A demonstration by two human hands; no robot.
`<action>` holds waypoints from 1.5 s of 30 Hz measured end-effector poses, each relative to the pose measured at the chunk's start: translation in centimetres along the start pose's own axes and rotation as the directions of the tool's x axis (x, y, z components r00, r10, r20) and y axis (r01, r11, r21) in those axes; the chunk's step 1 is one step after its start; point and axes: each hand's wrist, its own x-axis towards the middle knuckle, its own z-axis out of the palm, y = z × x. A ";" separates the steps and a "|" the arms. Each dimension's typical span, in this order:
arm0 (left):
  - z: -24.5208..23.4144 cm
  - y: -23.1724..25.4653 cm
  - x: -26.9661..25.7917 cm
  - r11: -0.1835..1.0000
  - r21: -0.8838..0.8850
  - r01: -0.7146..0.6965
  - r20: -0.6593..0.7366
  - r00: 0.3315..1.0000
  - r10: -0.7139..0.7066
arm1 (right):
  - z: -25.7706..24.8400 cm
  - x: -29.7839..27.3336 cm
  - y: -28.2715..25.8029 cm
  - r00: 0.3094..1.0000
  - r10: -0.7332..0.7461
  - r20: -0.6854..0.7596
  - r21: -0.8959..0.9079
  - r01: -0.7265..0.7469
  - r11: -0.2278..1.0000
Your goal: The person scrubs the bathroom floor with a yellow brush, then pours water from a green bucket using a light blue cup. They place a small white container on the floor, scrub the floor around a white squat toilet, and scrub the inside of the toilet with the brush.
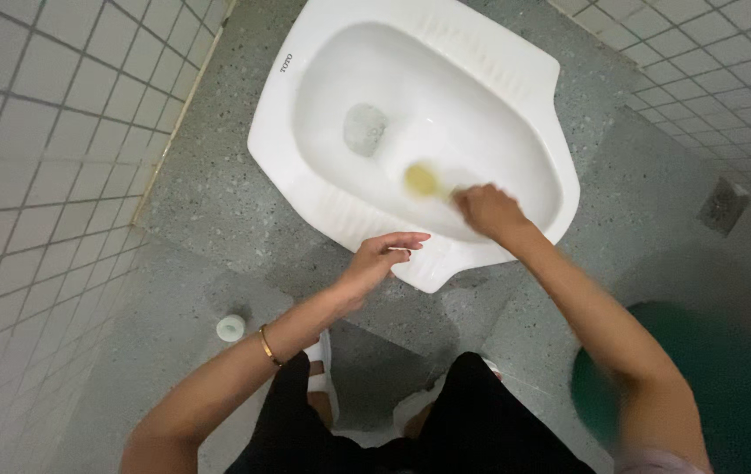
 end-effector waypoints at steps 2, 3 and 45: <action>-0.4 0.1 0.2 1.000 -0.004 -0.019 0.010 1.000 0.019 | -1.3 0.0 0.0 0.991 0.088 0.096 -0.013 -0.087 0.996; -0.5 0.0 0.3 0.999 -0.007 -0.037 0.005 0.999 0.037 | -1.9 0.0 0.0 0.981 0.134 0.141 -0.022 -0.132 0.991; -2.8 -1.3 -0.2 0.924 0.119 -0.363 -0.087 0.923 0.374 | -3.7 14.1 -8.9 0.996 -0.027 0.089 -0.199 0.044 0.979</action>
